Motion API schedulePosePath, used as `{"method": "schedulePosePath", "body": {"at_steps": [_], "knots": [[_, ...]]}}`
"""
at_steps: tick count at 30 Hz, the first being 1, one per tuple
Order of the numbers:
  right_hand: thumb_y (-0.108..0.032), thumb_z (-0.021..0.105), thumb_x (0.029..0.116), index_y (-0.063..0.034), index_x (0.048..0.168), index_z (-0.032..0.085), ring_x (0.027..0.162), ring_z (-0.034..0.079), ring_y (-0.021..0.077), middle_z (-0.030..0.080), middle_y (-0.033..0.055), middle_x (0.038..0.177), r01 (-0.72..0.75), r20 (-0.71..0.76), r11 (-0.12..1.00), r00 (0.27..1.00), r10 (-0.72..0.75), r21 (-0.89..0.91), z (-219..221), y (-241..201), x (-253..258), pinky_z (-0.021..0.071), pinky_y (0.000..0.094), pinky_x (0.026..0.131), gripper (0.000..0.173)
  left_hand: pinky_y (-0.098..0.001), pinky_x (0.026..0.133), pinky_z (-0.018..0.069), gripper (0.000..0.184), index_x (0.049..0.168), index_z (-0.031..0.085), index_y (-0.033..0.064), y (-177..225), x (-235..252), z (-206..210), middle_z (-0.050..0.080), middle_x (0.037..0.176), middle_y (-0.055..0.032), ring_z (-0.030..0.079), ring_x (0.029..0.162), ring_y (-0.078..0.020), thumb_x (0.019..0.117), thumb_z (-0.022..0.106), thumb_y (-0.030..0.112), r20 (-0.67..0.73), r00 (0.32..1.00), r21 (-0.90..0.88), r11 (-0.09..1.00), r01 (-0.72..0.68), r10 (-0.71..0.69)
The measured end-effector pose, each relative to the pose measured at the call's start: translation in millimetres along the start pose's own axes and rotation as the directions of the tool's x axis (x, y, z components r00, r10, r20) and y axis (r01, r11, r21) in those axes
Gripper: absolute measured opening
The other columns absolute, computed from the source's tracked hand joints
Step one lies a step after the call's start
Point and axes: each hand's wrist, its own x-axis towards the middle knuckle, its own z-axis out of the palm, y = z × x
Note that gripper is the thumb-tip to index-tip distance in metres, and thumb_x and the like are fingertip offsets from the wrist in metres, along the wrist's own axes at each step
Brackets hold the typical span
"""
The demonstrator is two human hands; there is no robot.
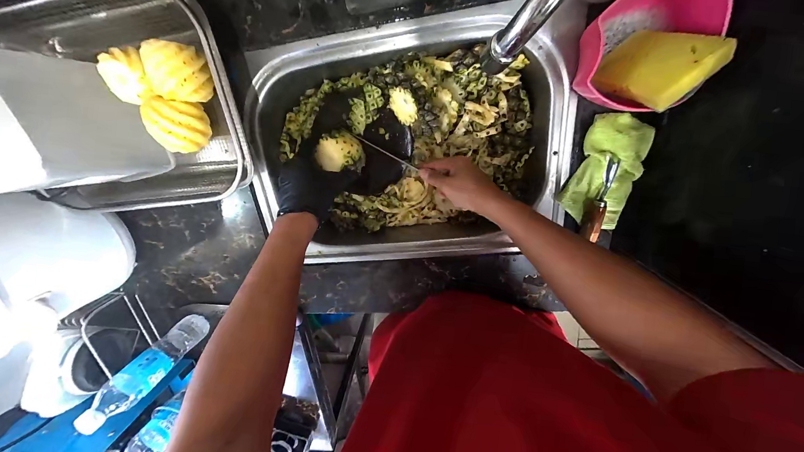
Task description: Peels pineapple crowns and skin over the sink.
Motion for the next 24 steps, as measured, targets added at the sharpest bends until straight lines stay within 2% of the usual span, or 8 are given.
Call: {"method": "schedulePosePath", "body": {"at_steps": [2, 3, 6, 7, 10, 12, 15, 24], "knots": [[-0.043, 0.050, 0.1085, -0.0232, 0.139, 0.066, 0.055, 0.055, 0.0192, 0.065, 0.0098, 0.082, -0.055, 0.003, 0.998, 0.999, 0.055, 0.045, -11.1, 4.2, -9.0, 0.0494, 0.0375, 0.052, 0.040, -0.0702, 0.097, 0.0486, 0.088, 0.152, 0.046, 0.0265, -3.4, 2.6, -4.7, 0.065, 0.131, -0.0212, 0.064, 0.117, -0.0444, 0.0766, 0.087, 0.044, 0.011, 0.998, 0.014, 0.998, -0.064, 0.064], [-0.043, 0.050, 0.1085, -0.0236, 0.139, 0.066, 0.055, 0.054, 0.0183, 0.064, 0.0087, 0.080, -0.045, -0.014, 0.998, 0.999, 0.046, 0.048, -11.1, 2.0, -12.7, 0.0491, 0.0366, 0.051, 0.039, -0.0697, 0.098, 0.0483, 0.087, 0.153, 0.046, 0.0272, -4.9, 2.8, -6.6, 0.064, 0.133, -0.0203, 0.063, 0.119, -0.0439, 0.0772, 0.088, 0.040, 0.015, 0.996, 0.013, 0.996, -0.089, 0.089], [-0.046, 0.050, 0.1069, -0.0314, 0.139, 0.066, 0.102, 0.071, 0.0208, 0.073, 0.0024, 0.121, 0.091, -0.100, 0.995, 0.990, -0.095, -0.048, 8.5, -17.1, -23.9, 0.0569, 0.0542, 0.091, 0.039, -0.0696, 0.101, 0.0462, 0.101, 0.159, 0.036, 0.0294, -5.8, -2.4, -6.0, 0.055, 0.147, -0.0180, 0.057, 0.128, -0.0433, 0.0735, 0.090, 0.039, 0.003, 0.996, 0.002, 0.996, -0.091, 0.091], [-0.048, 0.049, 0.1062, -0.0347, 0.140, 0.065, 0.108, 0.070, 0.0224, 0.072, 0.0006, 0.126, 0.130, -0.134, 0.988, 0.981, -0.141, -0.085, 19.0, -24.8, -26.2, 0.0551, 0.0587, 0.093, 0.039, -0.0696, 0.102, 0.0459, 0.114, 0.162, 0.027, 0.0293, -4.2, -4.4, -4.0, 0.050, 0.152, -0.0176, 0.054, 0.132, -0.0432, 0.0692, 0.092, 0.045, 0.000, 0.998, 0.003, 0.998, -0.069, 0.069], [-0.048, 0.049, 0.1062, -0.0380, 0.142, 0.062, 0.109, 0.071, 0.0239, 0.073, -0.0017, 0.127, 0.193, -0.149, 0.957, 0.962, -0.228, -0.215, 39.9, -44.0, -23.4, 0.0553, 0.0592, 0.091, 0.040, -0.0679, 0.100, 0.0481, 0.117, 0.161, 0.028, 0.0210, 2.1, -12.0, 2.9, 0.053, 0.148, -0.0180, 0.057, 0.129, -0.0415, 0.0689, 0.084, 0.066, -0.017, 1.000, 0.043, 0.999, 0.001, -0.001], [-0.047, 0.048, 0.1066, -0.0383, 0.144, 0.061, 0.106, 0.072, 0.0249, 0.074, 0.0001, 0.121, 0.192, -0.124, 0.948, 0.966, -0.229, -0.252, 44.0, -49.5, -18.2, 0.0557, 0.0585, 0.088, 0.040, -0.0678, 0.097, 0.0495, 0.100, 0.155, 0.040, 0.0173, 5.7, -13.1, 3.4, 0.061, 0.138, -0.0202, 0.061, 0.122, -0.0428, 0.0758, 0.082, 0.061, -0.027, 0.999, 0.039, 0.999, 0.029, -0.027], [-0.048, 0.046, 0.1072, -0.0381, 0.146, 0.059, 0.109, 0.071, 0.0251, 0.073, -0.0004, 0.125, 0.186, -0.098, 0.947, 0.971, -0.218, -0.262, 43.1, -45.7, -14.5, 0.0556, 0.0584, 0.090, 0.042, -0.0673, 0.097, 0.0494, 0.090, 0.153, 0.044, 0.0187, 8.7, -9.9, 1.8, 0.065, 0.131, -0.0206, 0.063, 0.120, -0.0426, 0.0783, 0.085, 0.049, -0.014, 0.999, -0.004, 1.000, 0.031, -0.031], [-0.047, 0.045, 0.1080, -0.0384, 0.147, 0.057, 0.101, 0.073, 0.0284, 0.075, 0.0046, 0.115, 0.217, -0.107, 0.940, 0.962, -0.252, -0.263, 52.6, -57.8, 8.4, 0.0570, 0.0584, 0.083, 0.042, -0.0671, 0.095, 0.0503, 0.091, 0.150, 0.049, 0.0226, 5.9, -2.0, 3.0, 0.067, 0.126, -0.0205, 0.064, 0.116, -0.0421, 0.0731, 0.087, 0.052, -0.023, 0.998, -0.009, 0.999, 0.051, -0.052]]}}
